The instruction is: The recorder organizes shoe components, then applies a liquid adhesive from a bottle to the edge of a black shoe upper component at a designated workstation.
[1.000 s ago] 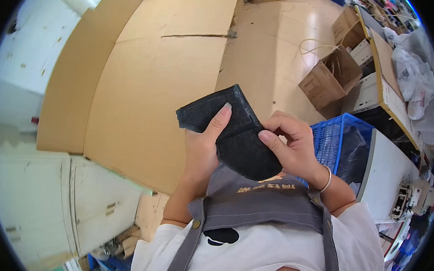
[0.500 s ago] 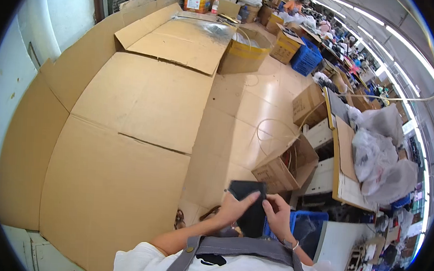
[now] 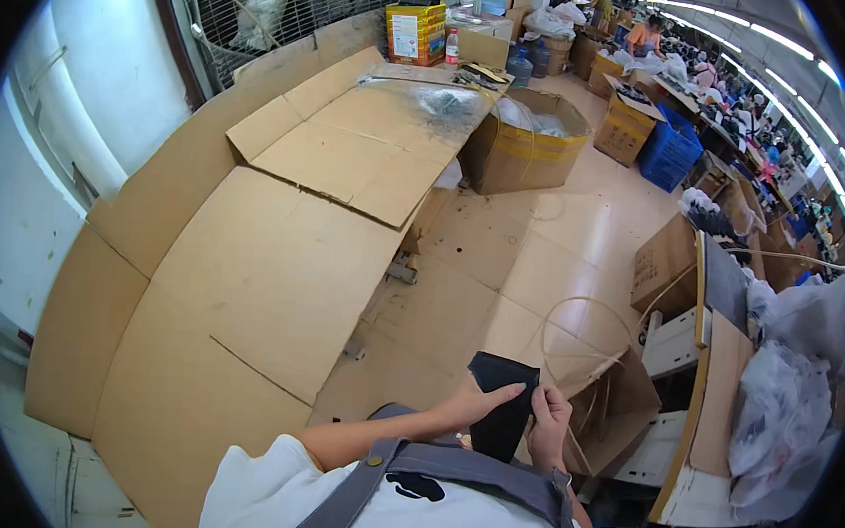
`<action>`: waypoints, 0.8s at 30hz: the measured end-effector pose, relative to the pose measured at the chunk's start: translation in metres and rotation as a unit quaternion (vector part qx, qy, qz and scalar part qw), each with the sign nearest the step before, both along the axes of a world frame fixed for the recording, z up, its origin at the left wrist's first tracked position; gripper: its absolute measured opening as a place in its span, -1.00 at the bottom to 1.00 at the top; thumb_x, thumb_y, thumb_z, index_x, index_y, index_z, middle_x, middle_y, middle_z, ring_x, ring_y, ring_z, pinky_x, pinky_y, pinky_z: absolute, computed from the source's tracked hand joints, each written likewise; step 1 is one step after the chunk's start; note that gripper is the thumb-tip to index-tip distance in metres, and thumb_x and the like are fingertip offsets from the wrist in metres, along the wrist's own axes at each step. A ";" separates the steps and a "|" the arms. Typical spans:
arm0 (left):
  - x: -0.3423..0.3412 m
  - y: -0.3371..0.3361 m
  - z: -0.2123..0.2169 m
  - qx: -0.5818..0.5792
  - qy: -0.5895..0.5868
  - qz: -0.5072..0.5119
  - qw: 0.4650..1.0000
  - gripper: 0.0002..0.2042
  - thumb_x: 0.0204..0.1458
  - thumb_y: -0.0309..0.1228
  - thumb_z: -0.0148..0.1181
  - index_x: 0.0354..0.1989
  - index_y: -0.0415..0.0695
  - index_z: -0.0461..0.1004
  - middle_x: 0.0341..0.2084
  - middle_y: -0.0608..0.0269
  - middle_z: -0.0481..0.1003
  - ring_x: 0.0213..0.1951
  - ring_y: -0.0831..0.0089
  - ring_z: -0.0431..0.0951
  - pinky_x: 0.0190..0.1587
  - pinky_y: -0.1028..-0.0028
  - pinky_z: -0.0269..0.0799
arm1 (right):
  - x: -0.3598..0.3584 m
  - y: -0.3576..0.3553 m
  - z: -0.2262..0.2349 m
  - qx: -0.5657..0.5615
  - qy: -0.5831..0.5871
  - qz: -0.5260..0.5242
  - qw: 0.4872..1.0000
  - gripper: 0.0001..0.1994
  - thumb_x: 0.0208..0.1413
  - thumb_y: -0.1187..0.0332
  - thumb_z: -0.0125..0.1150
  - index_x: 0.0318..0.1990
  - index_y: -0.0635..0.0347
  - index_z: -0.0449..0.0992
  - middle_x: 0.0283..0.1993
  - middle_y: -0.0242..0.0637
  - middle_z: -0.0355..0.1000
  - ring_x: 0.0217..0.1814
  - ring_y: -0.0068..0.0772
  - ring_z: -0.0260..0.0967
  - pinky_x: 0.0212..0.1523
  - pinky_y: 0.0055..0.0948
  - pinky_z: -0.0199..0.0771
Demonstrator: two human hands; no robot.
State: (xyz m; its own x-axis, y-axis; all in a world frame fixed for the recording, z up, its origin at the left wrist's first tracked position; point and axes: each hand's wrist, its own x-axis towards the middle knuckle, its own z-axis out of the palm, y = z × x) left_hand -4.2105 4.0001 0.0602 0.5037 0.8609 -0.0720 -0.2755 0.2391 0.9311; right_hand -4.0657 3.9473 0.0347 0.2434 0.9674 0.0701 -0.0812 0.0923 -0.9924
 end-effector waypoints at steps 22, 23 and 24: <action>-0.064 0.598 -0.113 -0.177 0.090 0.401 0.894 -0.66 -0.07 -0.38 0.12 -0.11 -0.27 0.37 -0.19 0.19 0.43 -0.15 0.44 0.40 -0.04 0.48 0.25 | 0.157 0.509 -0.081 -0.178 -0.390 0.062 0.901 -0.78 0.00 0.36 0.06 -0.28 0.35 0.44 -0.42 -0.15 0.44 -0.42 -0.40 0.43 -0.42 -0.49 0.44; -0.074 0.612 -0.112 -0.178 0.073 0.424 0.885 -0.68 -0.07 -0.40 0.13 -0.12 -0.26 0.37 -0.20 0.20 0.43 -0.15 0.45 0.40 -0.05 0.48 0.26 | 0.154 0.531 -0.078 -0.181 -0.447 0.059 0.874 -0.78 -0.02 0.35 0.07 -0.29 0.34 0.45 -0.39 -0.12 0.45 -0.40 -0.32 0.45 -0.39 -0.44 0.44; -0.083 0.626 -0.120 -0.158 0.066 0.437 0.883 -0.68 -0.09 -0.45 0.14 -0.12 -0.26 0.37 -0.21 0.21 0.43 -0.15 0.45 0.40 -0.06 0.47 0.27 | 0.155 0.550 -0.091 -0.185 -0.441 0.062 0.876 -0.78 -0.02 0.35 0.07 -0.29 0.34 0.45 -0.39 -0.12 0.45 -0.40 -0.32 0.45 -0.39 -0.44 0.44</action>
State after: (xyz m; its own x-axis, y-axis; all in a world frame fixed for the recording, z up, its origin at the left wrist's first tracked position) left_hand -4.2939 4.6260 -0.0596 -0.3741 0.8427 -0.3872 -0.3776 0.2429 0.8935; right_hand -3.9108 4.4978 -0.0559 0.1440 0.9789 -0.1449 0.7454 -0.2036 -0.6347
